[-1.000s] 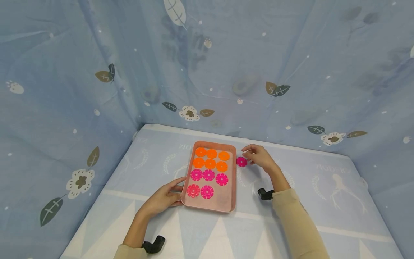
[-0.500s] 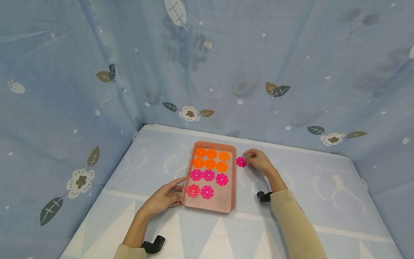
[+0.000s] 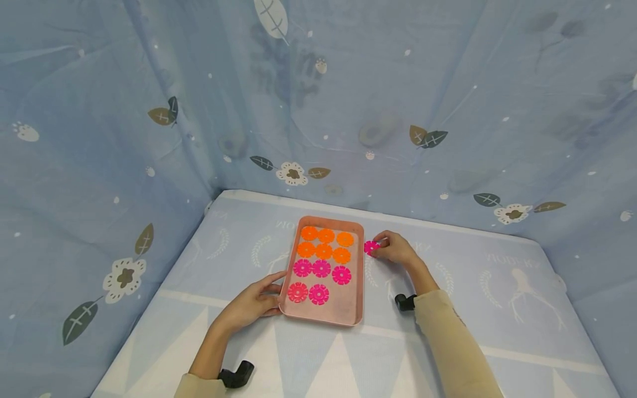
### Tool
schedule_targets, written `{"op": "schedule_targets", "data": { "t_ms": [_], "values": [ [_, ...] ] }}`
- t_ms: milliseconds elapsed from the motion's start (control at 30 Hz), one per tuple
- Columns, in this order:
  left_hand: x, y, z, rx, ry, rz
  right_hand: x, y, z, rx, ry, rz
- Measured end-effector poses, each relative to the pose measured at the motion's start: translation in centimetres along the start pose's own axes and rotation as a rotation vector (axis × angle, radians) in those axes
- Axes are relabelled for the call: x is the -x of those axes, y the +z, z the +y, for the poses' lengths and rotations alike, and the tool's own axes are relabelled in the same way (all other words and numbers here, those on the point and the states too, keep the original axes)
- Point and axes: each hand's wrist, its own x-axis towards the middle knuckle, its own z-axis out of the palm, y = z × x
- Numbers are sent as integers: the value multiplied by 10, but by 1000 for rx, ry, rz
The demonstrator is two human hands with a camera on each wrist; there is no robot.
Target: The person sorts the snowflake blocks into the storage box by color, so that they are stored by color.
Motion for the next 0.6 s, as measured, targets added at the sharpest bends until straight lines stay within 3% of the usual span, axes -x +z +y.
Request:
{"op": "schedule_targets", "data": {
  "t_ms": [300, 600],
  "values": [
    [0, -1, -1, 0, 0, 4, -2, 1, -1, 26, 1, 4],
    [0, -1, -1, 1, 3, -1, -2, -1, -2, -28, 16, 10]
  ]
}}
